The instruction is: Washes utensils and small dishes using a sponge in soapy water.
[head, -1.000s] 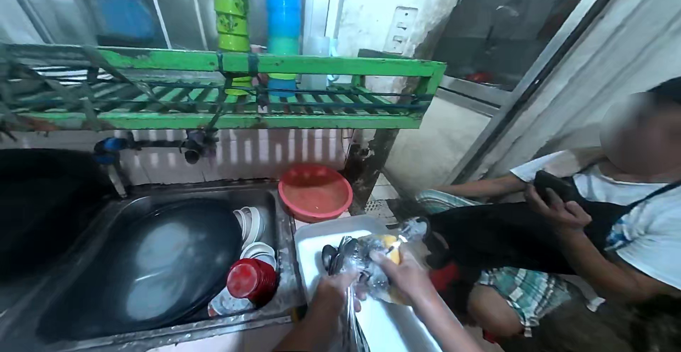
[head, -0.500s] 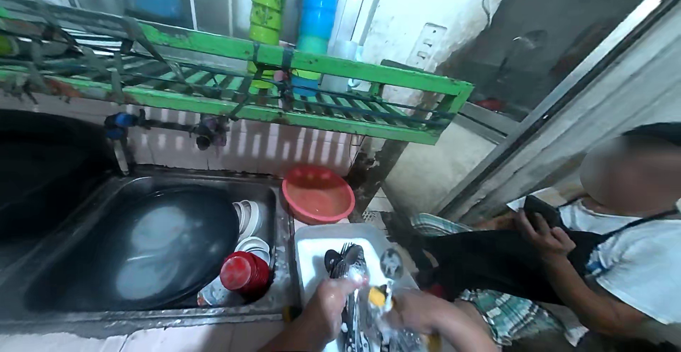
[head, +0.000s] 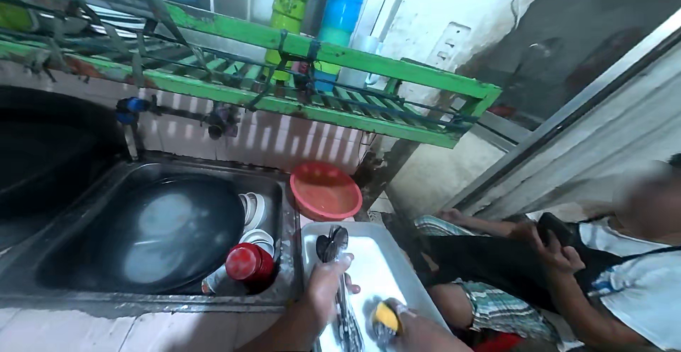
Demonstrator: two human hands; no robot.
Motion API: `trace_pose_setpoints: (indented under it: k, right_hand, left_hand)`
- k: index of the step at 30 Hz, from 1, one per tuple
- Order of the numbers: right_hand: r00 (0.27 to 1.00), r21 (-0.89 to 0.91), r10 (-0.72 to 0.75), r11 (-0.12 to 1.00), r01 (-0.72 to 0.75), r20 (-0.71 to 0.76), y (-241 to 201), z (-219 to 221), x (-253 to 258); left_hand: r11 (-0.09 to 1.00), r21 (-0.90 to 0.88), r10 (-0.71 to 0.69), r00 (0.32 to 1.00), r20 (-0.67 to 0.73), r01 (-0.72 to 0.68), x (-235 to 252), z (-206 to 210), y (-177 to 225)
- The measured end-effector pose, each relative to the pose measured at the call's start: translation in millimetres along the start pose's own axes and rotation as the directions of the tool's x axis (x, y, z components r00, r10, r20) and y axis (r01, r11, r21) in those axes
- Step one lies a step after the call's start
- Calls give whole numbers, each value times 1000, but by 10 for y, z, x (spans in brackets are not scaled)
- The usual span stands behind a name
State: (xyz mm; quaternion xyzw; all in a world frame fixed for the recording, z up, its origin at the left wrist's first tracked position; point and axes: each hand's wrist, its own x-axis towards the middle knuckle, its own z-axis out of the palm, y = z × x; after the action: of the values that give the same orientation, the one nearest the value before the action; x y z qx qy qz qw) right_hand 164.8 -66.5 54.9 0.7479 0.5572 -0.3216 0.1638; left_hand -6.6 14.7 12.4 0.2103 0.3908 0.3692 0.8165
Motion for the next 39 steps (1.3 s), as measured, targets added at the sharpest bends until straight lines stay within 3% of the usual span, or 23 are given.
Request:
trace_pose_setpoints:
  k: [2,6,9,10,12,14,15,18,21,23,26,29,31,33,35,37,39]
  right_hand:
    - [995,62,-2,998,8,-102,42,18,162]
    - [960,16,-17,1000,23,-281,-45,287,347]
    - [920,238,91,971,2,-380,23,340,420]
    - [908,408,152,913,23,-391,76,300,405]
    - [883,753,227,629,190,-412,136,178,279]
    - [880,843,165,408,351,-446,96,7,86]
    - [893,845,118,398,358,-434,54,-76,25]
    - [908,820,140,499,280,-395,-61,-200,85]
    - [863,846,242,430,314,-443,-54,-127,243]
    - [871,856,229,405,321,-435,-81,-29,251]
    - [904,777,178,592,217,-388,-172,-28,195]
    - [859,606,258,792,75,-443,-147,-170,272]
    - [800,620,308,778,99,-515,-54,-233,324]
    - [783,698,310,684,209,-539,0,-246,308]
    - [827,714,251,659,236,-504,-51,-208,220]
    - [888,667,182,726,169,-423,-139,-153,203]
    - [898,629,190,769,116,-397,-170,-137,291]
  left_hand:
    - [988,95,-119,993,1,118,5,20,-20]
    - [964,119,-245,968,53,237,26,46,-14]
    - [945,227,-255,966,51,237,22,50,-17]
    - [936,266,-251,967,42,232,29,47,-24]
    - [926,308,-234,972,12,219,49,22,-29]
    - [916,336,-230,973,-6,218,39,14,-19]
    - [902,373,-234,972,4,216,23,23,-23]
    - [857,479,-245,968,58,188,-17,71,-52]
    - [906,393,-196,979,62,157,1,50,-53]
    - [909,389,-180,983,40,151,-8,39,-40]
    - [864,483,-163,987,2,142,-34,69,-41]
    - [855,500,-151,988,-6,134,-14,85,-79]
    - [881,457,-131,991,-20,125,8,89,-81]
    - [902,414,-118,992,-30,120,24,76,-68]
    - [914,387,-125,992,-26,126,16,62,-68]
    - [912,390,-140,990,1,129,0,73,-67]
    - [895,428,-148,989,24,124,1,71,-69]
